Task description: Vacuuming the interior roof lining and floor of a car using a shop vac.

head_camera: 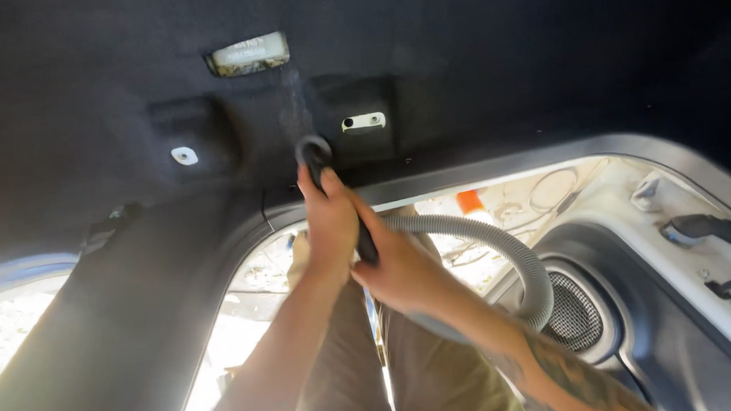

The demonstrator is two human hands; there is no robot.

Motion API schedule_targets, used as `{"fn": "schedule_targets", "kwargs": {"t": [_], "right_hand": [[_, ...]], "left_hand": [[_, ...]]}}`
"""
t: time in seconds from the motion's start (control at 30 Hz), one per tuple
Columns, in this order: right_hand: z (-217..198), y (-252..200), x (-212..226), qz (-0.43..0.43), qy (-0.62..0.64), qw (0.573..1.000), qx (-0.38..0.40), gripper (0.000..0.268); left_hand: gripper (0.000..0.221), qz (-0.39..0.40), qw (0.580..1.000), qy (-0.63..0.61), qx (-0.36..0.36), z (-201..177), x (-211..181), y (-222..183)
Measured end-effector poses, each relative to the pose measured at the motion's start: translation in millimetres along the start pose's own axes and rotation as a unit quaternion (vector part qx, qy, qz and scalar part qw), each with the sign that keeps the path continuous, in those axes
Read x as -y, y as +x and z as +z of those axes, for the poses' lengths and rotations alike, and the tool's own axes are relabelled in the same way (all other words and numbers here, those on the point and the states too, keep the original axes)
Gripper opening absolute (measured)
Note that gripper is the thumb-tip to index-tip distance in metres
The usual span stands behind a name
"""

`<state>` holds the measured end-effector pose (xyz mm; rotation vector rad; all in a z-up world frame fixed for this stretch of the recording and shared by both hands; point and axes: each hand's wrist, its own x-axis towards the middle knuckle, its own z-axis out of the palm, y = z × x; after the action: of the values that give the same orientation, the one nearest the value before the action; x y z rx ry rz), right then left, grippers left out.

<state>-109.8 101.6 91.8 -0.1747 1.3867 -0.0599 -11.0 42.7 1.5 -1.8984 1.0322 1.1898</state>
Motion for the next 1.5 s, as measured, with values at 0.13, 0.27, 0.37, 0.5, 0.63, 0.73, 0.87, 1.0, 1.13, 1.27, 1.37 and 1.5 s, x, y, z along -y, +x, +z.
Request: {"fn": "schedule_targets", "kwargs": {"t": [0.13,0.27,0.37,0.5,0.63,0.73,0.87,1.0,1.13,1.27,1.37,1.5], "right_hand": [[14.6,7.0,-4.5,0.002,0.050,0.999,-0.012,0.092],[34.0,41.3,21.5,-0.146,0.258,0.954,-0.031,0.093],[88.8,29.3,33.2,-0.190,0.272,0.943,0.022,0.117],[97.4,-7.8,29.6,-0.212,0.156,0.956,0.131,0.113],[93.6,10.9,15.2,-0.245,0.147,0.955,0.079,0.102],[58.2,18.0,17.3,-0.296,0.173,0.938,0.058,0.085],[57.3,30.4,7.3,-0.270,0.078,0.958,0.048,0.081],[75.6,45.3,-6.0,-0.299,0.049,0.953,-0.016,0.079],[65.0,30.0,-8.7,-0.313,0.087,0.946,0.024,0.073],[62.3,43.8,-1.4,-0.311,0.127,0.942,-0.020,0.071],[66.8,40.0,20.5,-0.329,0.173,0.928,-0.012,0.067],[72.0,34.4,31.2,-0.386,0.145,0.911,-0.027,0.062]], "left_hand": [[0.067,-0.003,1.000,0.002,0.003,1.7,6.1,7.4],[0.064,0.099,0.983,0.152,-0.031,-33.7,-10.6,71.1],[0.063,0.106,0.927,0.356,0.052,-99.4,-48.8,17.2],[0.065,0.139,0.793,0.571,0.162,-111.4,-89.9,-48.0],[0.056,0.390,0.548,0.727,0.140,-85.4,-106.8,-3.7],[0.063,0.384,0.334,0.838,0.198,-97.2,-141.1,18.5],[0.061,0.413,0.265,0.851,0.187,-98.7,-127.4,35.4],[0.062,0.553,0.484,0.660,0.157,-12.4,-89.8,35.1],[0.063,0.361,0.486,0.749,0.269,-63.1,-126.0,16.3],[0.060,0.332,0.425,0.812,0.225,-85.2,-127.2,20.9],[0.059,0.410,0.468,0.747,0.234,-59.6,-114.5,25.0],[0.062,0.320,0.507,0.772,0.211,-107.8,-119.7,15.0]]}}
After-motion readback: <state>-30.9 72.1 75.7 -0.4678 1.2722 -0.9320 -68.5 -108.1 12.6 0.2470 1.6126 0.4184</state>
